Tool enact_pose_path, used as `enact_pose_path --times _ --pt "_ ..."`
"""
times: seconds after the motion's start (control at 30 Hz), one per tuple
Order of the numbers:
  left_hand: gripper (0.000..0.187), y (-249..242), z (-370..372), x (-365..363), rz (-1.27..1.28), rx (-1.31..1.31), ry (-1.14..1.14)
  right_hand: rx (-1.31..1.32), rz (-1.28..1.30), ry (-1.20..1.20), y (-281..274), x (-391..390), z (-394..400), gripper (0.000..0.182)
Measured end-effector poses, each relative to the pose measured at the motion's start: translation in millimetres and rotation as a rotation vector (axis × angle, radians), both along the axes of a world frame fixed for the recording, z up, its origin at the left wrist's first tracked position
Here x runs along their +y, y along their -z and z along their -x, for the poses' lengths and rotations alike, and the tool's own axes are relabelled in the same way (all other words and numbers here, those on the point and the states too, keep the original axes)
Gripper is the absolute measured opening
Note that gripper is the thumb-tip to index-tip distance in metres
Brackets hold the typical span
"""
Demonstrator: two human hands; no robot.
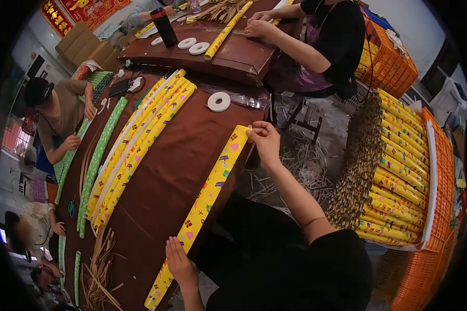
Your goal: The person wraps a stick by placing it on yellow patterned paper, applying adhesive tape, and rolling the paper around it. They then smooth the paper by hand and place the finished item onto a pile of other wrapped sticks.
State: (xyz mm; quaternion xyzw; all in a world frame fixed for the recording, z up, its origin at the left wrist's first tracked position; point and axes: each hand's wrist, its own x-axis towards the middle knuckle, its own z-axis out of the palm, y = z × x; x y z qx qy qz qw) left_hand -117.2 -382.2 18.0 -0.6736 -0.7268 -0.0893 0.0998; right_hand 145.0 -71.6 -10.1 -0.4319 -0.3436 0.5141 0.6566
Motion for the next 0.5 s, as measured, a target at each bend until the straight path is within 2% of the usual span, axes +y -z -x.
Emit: enact_pose_path --times 0.2,0.5 --pt "0.049 2.4 0.5 -1.5 -0.009 0.007 -0.005 0.043 0.056 -0.046 -6.2 -2.1 -5.6 0.023" --pt "0.052 1.8 -0.3 -1.9 -0.010 0.007 -0.011 -0.024 0.096 -0.083 -6.0 -0.4 -10.5 0.022"
